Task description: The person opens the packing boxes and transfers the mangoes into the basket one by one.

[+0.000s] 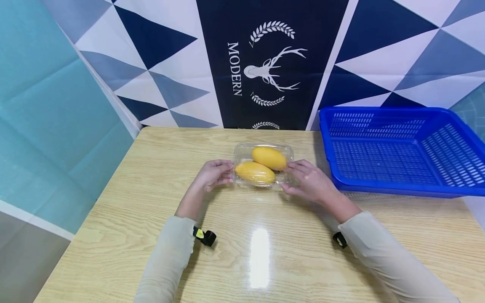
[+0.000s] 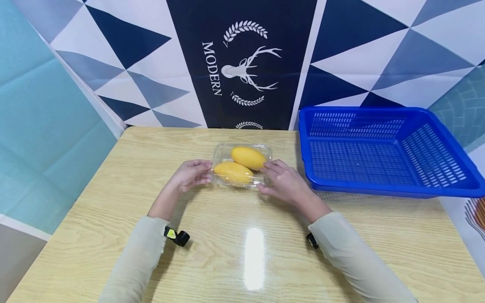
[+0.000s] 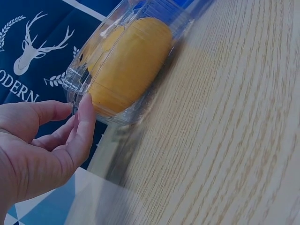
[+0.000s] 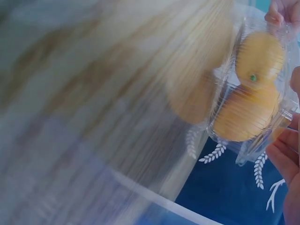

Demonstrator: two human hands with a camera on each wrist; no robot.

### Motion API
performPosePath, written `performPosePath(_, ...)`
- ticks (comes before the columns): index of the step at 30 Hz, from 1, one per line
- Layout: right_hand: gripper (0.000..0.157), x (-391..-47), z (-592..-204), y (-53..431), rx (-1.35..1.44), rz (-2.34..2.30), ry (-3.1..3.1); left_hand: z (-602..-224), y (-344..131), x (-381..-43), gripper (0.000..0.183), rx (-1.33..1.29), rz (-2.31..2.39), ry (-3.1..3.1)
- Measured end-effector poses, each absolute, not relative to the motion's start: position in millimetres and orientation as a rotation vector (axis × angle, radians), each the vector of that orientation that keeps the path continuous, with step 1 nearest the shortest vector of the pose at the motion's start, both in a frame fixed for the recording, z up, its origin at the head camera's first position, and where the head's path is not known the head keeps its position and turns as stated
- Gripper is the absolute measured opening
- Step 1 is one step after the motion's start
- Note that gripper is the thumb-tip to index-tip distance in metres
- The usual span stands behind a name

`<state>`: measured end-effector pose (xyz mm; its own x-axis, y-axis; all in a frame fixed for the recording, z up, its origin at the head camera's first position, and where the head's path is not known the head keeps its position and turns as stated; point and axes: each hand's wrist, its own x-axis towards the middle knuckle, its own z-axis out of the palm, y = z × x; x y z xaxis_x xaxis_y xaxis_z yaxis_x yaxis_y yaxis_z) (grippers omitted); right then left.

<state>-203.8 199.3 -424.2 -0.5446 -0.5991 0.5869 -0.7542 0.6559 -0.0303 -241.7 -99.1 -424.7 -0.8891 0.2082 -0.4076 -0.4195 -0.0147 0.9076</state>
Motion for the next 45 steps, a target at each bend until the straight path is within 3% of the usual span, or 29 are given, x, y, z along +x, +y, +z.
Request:
performPosePath(4,0.041,-207,-427,199,1.070,0.376,-2.247,-424,-99,-242,0.033,-0.215,1.958,1.845)
performPosePath(13,0.057,-209,-428,199,1.091,0.351,-2.126,-423,-98,-243,0.033,-0.195,1.961,1.838)
performPosePath(21,0.053,-210,-424,197,1.100,0.307,-2.123,-419,-97,-244,0.032,-0.205,1.953,1.842)
performPosePath(27,0.030,-207,-420,196,1.085,0.326,-2.180,-418,-97,-244,0.031,-0.209,1.958,1.850)
performPosePath(45,0.041,-196,-414,203,0.984,0.500,-2.533,-421,-100,-243,0.035,-0.194,1.904,1.848)
